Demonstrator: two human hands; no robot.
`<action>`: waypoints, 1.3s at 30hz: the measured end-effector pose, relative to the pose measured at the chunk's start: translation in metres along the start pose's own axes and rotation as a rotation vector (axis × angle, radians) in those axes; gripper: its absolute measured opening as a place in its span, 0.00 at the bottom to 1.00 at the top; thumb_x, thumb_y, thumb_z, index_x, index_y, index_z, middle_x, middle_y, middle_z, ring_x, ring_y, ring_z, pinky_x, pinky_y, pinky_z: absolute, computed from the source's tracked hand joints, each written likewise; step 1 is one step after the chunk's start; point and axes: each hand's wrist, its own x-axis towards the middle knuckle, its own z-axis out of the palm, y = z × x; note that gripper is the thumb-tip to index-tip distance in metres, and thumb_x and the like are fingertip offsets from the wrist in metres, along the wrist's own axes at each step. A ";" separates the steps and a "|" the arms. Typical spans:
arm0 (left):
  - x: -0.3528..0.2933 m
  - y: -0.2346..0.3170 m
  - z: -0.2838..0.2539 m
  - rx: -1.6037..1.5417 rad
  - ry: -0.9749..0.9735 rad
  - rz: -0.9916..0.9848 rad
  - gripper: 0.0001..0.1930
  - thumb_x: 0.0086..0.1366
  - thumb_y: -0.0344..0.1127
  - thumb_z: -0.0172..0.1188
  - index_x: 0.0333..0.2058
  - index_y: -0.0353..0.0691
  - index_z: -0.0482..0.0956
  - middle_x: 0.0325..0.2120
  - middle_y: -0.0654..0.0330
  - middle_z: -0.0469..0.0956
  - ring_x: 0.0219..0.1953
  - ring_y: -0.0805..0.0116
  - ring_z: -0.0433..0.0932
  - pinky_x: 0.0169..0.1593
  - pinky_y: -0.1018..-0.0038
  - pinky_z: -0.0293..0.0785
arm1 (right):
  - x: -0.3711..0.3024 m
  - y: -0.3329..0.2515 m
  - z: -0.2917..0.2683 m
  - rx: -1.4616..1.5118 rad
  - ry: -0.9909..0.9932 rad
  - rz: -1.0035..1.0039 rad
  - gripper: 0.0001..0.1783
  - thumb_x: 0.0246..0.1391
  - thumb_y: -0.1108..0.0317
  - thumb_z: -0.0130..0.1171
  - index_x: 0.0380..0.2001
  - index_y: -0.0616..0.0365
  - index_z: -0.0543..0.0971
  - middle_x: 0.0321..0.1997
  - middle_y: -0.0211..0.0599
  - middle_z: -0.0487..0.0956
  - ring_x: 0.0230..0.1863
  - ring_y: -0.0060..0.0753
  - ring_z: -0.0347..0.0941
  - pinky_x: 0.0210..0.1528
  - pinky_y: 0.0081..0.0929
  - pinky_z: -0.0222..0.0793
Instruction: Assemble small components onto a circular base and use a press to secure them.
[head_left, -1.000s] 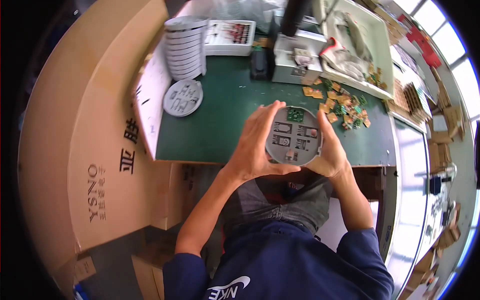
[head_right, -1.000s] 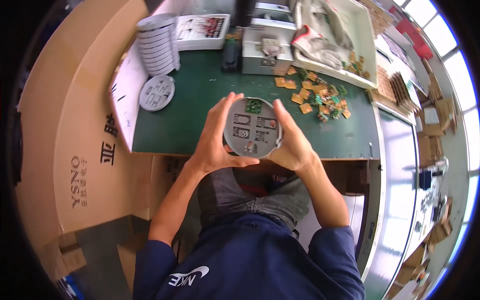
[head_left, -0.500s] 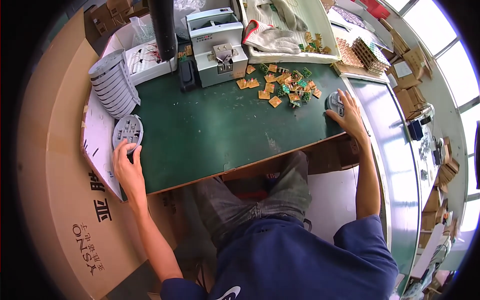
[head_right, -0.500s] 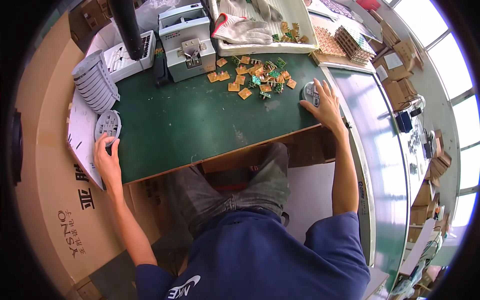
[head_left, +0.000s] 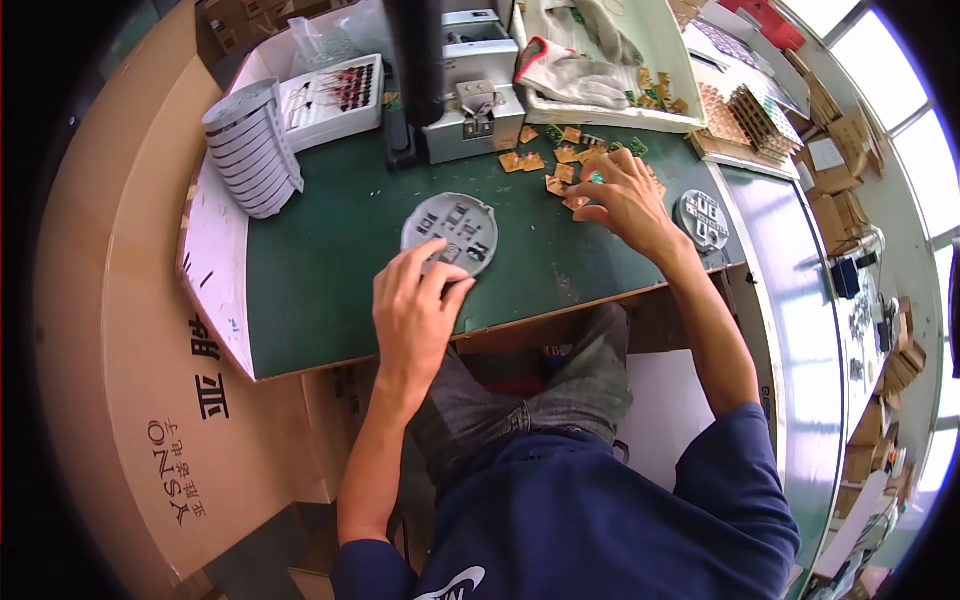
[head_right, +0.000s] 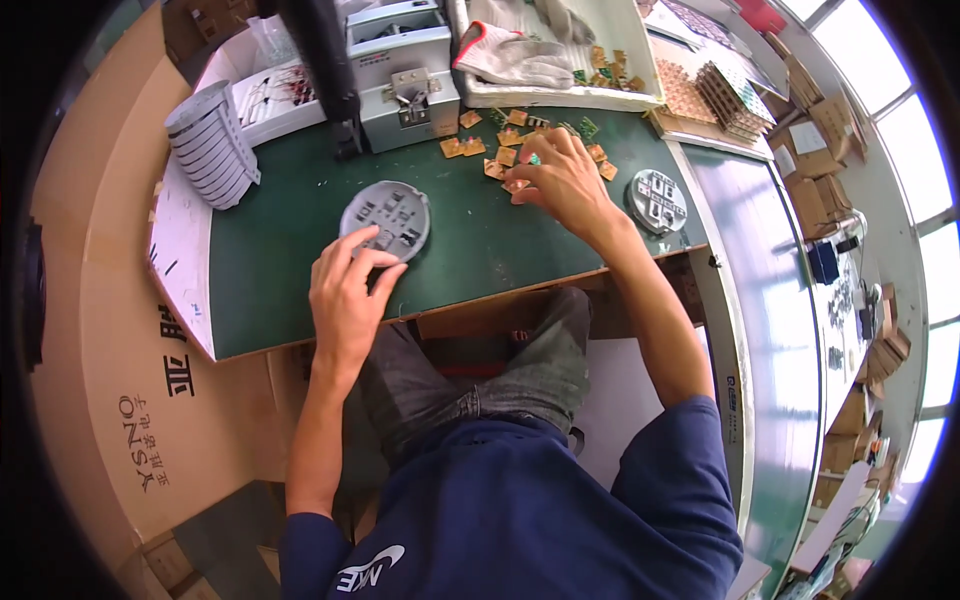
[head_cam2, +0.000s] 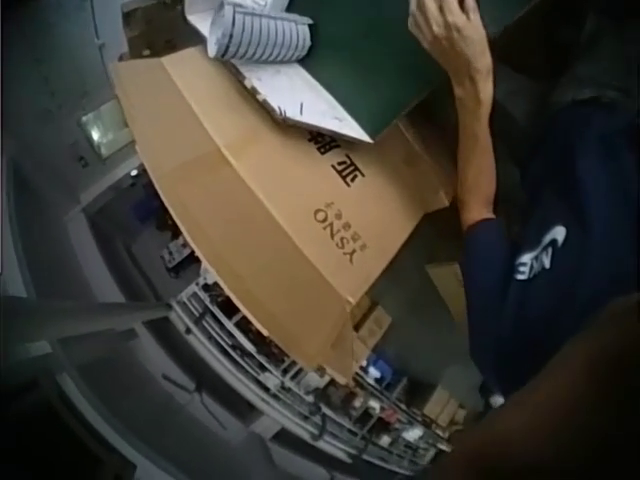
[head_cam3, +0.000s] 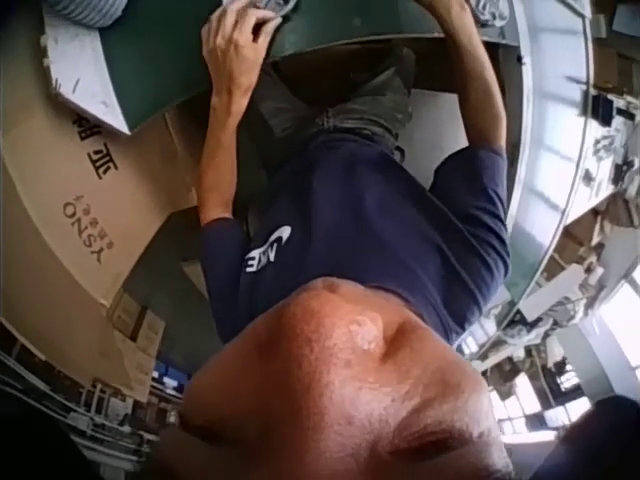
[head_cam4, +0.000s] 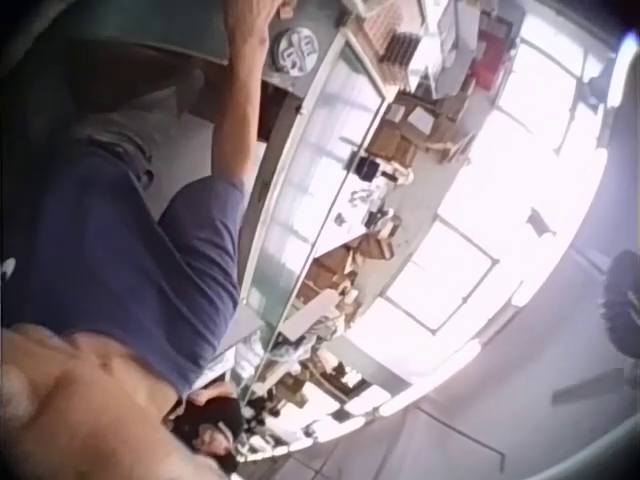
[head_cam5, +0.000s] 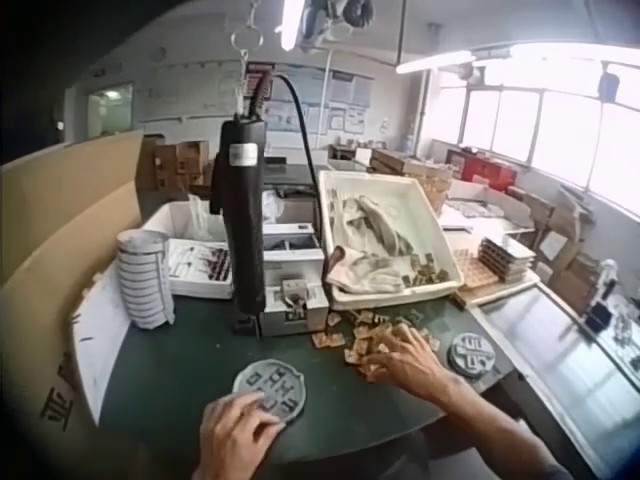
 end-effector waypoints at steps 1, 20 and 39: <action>0.002 0.002 0.000 0.006 0.000 -0.009 0.15 0.56 0.39 0.75 0.38 0.43 0.81 0.55 0.56 0.79 0.56 0.52 0.76 0.58 0.57 0.71 | 0.000 0.002 0.001 0.007 -0.002 -0.009 0.20 0.49 0.57 0.72 0.47 0.42 0.87 0.50 0.28 0.79 0.56 0.40 0.69 0.59 0.40 0.67; 0.025 -0.021 -0.018 -2.186 -0.292 -0.570 0.48 0.65 0.61 0.60 0.72 0.31 0.57 0.69 0.32 0.60 0.68 0.36 0.66 0.68 0.50 0.67 | 0.002 -0.049 -0.008 0.639 0.069 0.299 0.19 0.50 0.66 0.75 0.46 0.53 0.85 0.43 0.32 0.83 0.43 0.37 0.75 0.48 0.33 0.72; 0.023 -0.012 -0.033 -2.579 0.001 -0.703 0.46 0.69 0.64 0.54 0.71 0.29 0.56 0.68 0.27 0.57 0.69 0.30 0.61 0.74 0.39 0.55 | -0.013 -0.069 0.017 0.554 0.106 0.320 0.17 0.52 0.71 0.71 0.46 0.57 0.84 0.43 0.35 0.85 0.42 0.37 0.76 0.48 0.33 0.73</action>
